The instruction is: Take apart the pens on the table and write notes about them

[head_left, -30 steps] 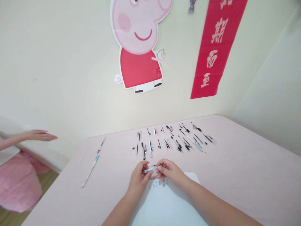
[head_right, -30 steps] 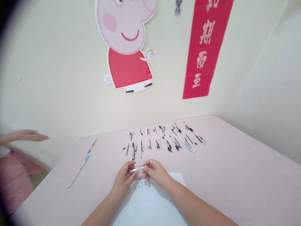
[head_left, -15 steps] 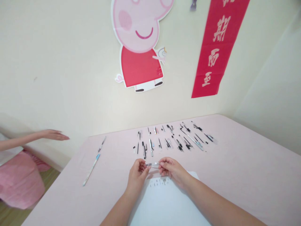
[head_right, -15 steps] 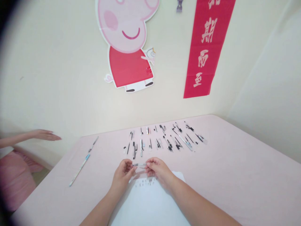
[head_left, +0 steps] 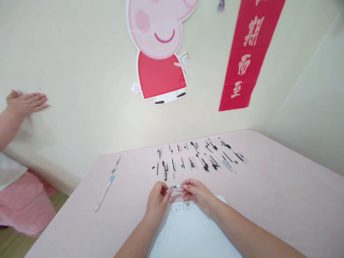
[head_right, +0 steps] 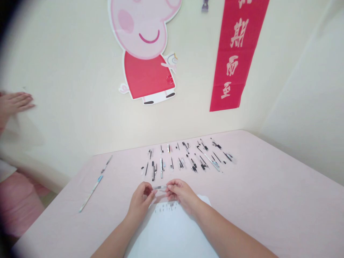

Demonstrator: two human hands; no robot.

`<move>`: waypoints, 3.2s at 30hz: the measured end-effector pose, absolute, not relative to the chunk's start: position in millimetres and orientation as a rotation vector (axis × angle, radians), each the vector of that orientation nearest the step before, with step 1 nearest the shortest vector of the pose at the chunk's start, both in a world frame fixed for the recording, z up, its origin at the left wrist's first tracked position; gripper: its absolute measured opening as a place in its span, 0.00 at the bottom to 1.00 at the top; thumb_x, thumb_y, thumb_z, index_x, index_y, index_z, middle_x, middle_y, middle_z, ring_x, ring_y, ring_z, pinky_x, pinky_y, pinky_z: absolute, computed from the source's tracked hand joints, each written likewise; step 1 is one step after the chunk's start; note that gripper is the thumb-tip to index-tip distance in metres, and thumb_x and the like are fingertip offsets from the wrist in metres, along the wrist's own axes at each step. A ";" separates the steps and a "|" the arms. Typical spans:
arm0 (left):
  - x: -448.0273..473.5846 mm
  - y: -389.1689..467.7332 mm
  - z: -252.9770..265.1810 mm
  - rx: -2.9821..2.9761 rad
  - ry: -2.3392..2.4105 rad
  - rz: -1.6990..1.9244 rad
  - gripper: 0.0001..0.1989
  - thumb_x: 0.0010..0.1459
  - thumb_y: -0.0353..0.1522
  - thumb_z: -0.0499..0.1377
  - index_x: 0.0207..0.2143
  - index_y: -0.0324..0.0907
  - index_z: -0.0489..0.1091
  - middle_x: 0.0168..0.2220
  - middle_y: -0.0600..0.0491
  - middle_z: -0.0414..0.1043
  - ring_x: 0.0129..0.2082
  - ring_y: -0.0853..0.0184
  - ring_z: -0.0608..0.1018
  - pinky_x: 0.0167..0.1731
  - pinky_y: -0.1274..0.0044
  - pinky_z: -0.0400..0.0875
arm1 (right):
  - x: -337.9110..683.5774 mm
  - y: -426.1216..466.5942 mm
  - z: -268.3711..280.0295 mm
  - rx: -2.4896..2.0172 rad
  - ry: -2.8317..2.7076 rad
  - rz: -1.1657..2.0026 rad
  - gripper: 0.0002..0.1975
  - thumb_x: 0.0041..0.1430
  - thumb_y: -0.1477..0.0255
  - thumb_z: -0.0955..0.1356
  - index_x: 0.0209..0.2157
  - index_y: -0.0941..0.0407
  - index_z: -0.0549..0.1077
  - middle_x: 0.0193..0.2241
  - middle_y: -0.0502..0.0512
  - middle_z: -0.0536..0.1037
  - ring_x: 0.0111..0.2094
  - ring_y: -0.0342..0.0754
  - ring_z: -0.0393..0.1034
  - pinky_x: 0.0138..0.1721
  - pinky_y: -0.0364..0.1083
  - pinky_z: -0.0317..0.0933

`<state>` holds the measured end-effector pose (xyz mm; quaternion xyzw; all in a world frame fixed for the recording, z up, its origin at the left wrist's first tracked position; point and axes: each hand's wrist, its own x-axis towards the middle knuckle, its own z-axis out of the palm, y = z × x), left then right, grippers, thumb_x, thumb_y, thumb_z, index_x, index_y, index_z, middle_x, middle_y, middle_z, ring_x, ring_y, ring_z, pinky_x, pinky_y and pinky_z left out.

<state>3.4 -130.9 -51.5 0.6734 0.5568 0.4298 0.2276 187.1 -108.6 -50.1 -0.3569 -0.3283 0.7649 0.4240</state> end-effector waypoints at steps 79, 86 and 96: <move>19.4 -137.1 -34.1 1.063 1.204 1.189 0.17 0.48 0.44 0.62 0.33 0.40 0.69 0.23 0.55 0.70 0.24 0.70 0.71 0.27 0.78 0.64 | 186.9 -106.1 -53.9 -1.040 -1.456 1.229 0.05 0.50 0.69 0.68 0.28 0.57 0.72 0.20 0.48 0.69 0.21 0.41 0.62 0.24 0.42 0.56; 28.0 -137.9 -41.2 0.877 1.080 1.147 0.19 0.40 0.41 0.68 0.31 0.40 0.69 0.25 0.55 0.70 0.24 0.71 0.71 0.28 0.79 0.64 | 186.0 -113.4 -44.8 -0.978 -1.751 0.894 0.07 0.52 0.75 0.66 0.31 0.55 0.76 0.24 0.52 0.71 0.26 0.44 0.64 0.28 0.43 0.57; 38.0 -145.7 -33.6 0.587 0.973 1.158 0.15 0.38 0.34 0.71 0.29 0.38 0.72 0.27 0.54 0.72 0.26 0.74 0.73 0.30 0.82 0.67 | 188.3 -119.1 -41.2 -0.885 -1.859 0.792 0.10 0.57 0.74 0.65 0.37 0.54 0.77 0.28 0.54 0.71 0.28 0.45 0.65 0.30 0.44 0.58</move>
